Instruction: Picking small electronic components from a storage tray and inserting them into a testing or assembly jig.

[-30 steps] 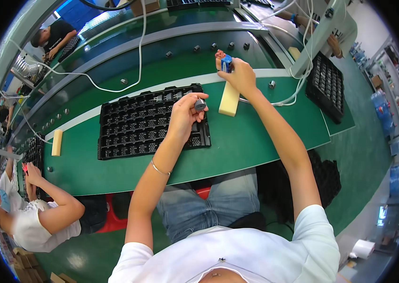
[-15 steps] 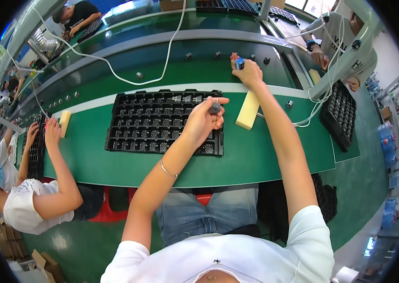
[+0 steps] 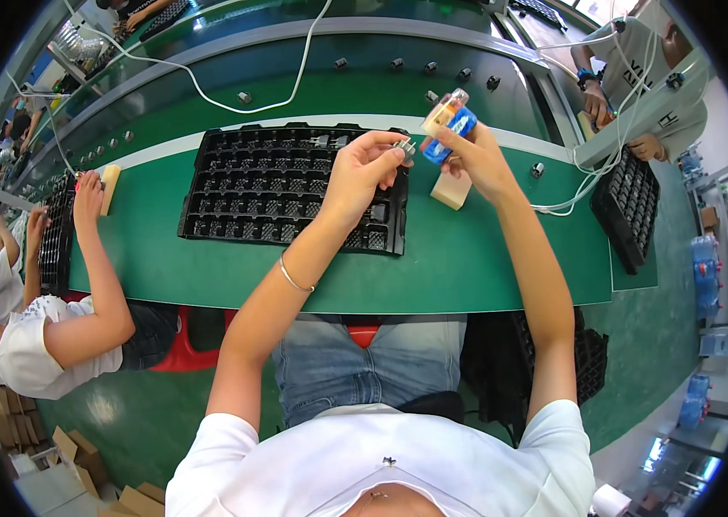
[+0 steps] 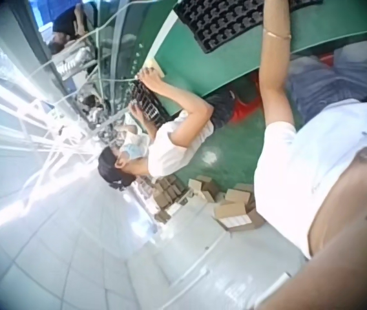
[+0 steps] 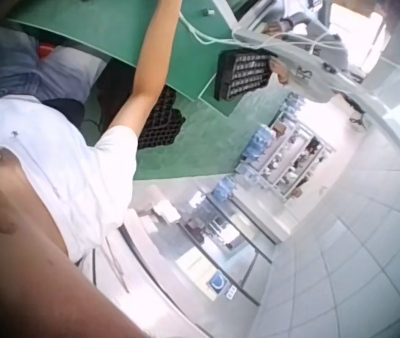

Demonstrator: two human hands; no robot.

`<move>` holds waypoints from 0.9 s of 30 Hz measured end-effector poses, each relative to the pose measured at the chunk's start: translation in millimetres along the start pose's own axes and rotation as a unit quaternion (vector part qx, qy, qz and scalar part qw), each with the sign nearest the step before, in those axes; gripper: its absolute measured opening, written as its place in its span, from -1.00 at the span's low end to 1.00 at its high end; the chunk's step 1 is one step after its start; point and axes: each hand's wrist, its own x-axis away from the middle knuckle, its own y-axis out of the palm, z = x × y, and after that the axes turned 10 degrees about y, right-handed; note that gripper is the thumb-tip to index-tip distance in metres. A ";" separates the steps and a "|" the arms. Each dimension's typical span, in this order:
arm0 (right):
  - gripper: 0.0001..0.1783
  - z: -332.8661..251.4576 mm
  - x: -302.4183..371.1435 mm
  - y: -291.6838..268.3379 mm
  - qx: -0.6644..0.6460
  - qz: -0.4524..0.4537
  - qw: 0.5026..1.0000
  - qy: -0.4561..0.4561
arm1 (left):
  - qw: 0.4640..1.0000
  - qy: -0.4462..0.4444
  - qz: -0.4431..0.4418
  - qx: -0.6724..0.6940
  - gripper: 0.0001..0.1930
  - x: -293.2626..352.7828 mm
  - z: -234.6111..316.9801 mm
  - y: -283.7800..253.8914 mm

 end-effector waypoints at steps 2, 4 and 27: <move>-0.67 7.6 10.0 6.3 -0.108 -0.020 0.994 0.012 | 1.000 0.003 0.004 -0.002 -0.76 1.6 1.5 3.4; -0.67 17.0 14.2 10.9 -0.104 -0.011 0.994 0.006 | 0.999 0.002 -0.015 -0.034 -0.78 2.1 3.0 5.5; -0.33 51.6 31.9 -35.4 0.107 0.296 0.932 -0.178 | 0.613 0.017 0.067 -0.787 -0.48 -27.3 19.8 -82.3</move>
